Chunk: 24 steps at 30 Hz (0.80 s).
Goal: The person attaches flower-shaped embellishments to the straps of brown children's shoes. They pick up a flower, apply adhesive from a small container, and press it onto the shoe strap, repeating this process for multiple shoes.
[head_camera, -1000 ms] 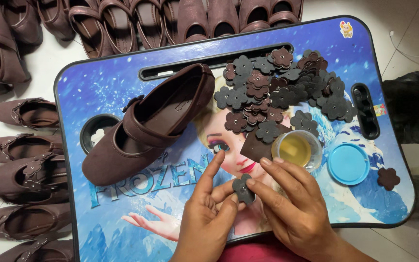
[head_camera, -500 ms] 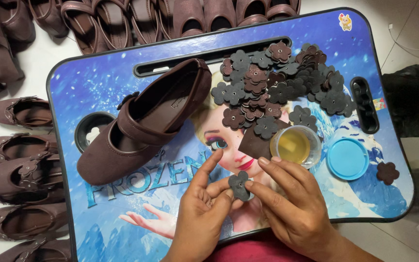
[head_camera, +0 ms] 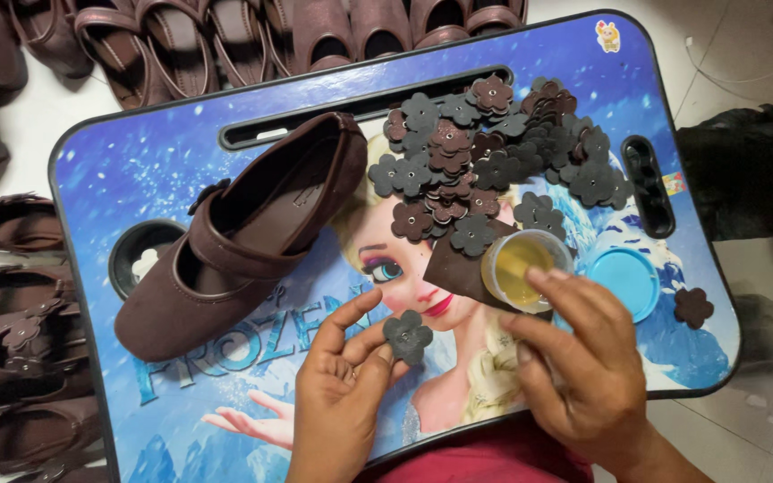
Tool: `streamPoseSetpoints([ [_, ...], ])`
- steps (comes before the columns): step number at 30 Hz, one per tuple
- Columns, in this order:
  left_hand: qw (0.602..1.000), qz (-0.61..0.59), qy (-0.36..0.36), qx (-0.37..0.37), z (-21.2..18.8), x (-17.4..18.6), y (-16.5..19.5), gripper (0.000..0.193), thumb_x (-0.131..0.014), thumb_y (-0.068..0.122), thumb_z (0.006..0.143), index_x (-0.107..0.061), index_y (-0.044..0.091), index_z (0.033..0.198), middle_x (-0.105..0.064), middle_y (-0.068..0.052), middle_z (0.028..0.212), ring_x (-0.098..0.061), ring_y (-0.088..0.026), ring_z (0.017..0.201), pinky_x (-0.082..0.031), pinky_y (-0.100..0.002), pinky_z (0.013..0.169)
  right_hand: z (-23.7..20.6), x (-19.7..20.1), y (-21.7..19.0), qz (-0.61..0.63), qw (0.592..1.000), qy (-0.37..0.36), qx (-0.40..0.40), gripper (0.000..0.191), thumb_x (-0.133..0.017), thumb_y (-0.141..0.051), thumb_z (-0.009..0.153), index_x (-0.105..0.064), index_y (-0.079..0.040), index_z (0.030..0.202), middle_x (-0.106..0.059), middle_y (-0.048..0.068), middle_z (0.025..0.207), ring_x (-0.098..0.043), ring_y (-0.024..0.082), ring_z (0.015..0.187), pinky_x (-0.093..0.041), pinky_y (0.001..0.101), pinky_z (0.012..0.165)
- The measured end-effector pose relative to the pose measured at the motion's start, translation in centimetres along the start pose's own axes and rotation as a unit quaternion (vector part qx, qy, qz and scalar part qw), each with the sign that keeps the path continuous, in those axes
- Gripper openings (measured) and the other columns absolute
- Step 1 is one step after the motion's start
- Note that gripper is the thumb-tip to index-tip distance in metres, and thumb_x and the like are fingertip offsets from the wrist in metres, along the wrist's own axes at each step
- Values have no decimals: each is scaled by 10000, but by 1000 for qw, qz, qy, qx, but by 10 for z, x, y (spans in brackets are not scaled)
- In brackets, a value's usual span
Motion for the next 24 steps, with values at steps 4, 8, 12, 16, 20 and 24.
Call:
streamPoseSetpoints([
  [4, 1000, -2, -11, 3, 2, 1, -10, 498, -540, -61, 936, -492, 14, 1426, -744, -140, 1188, -715, -154, 1040, -580, -294, 892, 7, 5, 21, -63, 997, -9, -41, 342, -793, -179, 760, -708, -61, 1069, -543, 192, 1457, -488, 382, 1364, -386, 489, 1135],
  [8, 1000, 19, 10, 9, 3, 4, -18, 495, -550, -62, 932, -529, 18, 1420, -741, -133, 1185, -708, -146, 1043, -571, -285, 875, 12, 5, 28, -74, 997, -19, -33, 355, -852, -273, 733, -693, -65, 972, -542, 189, 1458, -479, 383, 1358, -379, 497, 1125],
  [12, 999, 29, 19, 12, 4, 4, -20, 493, -546, -61, 927, -535, 22, 1413, -744, -132, 1193, -707, -143, 1047, -569, -283, 870, 13, 6, 29, -48, 998, -21, -21, 364, -862, -284, 729, -673, -62, 948, -542, 195, 1460, -477, 389, 1360, -386, 496, 1129],
  [16, 999, 28, 14, 4, 3, -1, -20, 494, -548, -67, 930, -527, 6, 1418, -744, -156, 1173, -720, -169, 1038, -579, -305, 876, 11, 10, 29, -49, 998, -16, -24, 371, -875, -285, 713, -677, -56, 928, -551, 194, 1444, -490, 393, 1348, -387, 503, 1121],
  [20, 1000, 9, -4, 0, 3, -8, -17, 499, -538, -69, 933, -494, -3, 1426, -745, -164, 1167, -727, -182, 1048, -584, -316, 897, 7, 18, 24, -44, 998, -11, -32, 356, -875, -293, 699, -671, -68, 883, -551, 182, 1443, -497, 395, 1351, -383, 502, 1134],
  [24, 999, -26, -23, 3, -1, -15, -14, 500, -533, -69, 937, -472, -11, 1430, -734, -163, 1167, -723, -185, 1055, -587, -325, 932, -1, 16, 9, 122, 990, -72, -12, 283, -822, -233, 708, -686, -111, 924, -557, 168, 1455, -504, 377, 1384, -390, 474, 1156],
])
Point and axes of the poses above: each hand's wrist, its own z-axis towards the middle knuckle, its own x-axis out of the back of the hand, y = z × x, the point moved 5 cm from there along z, towards the middle knuckle
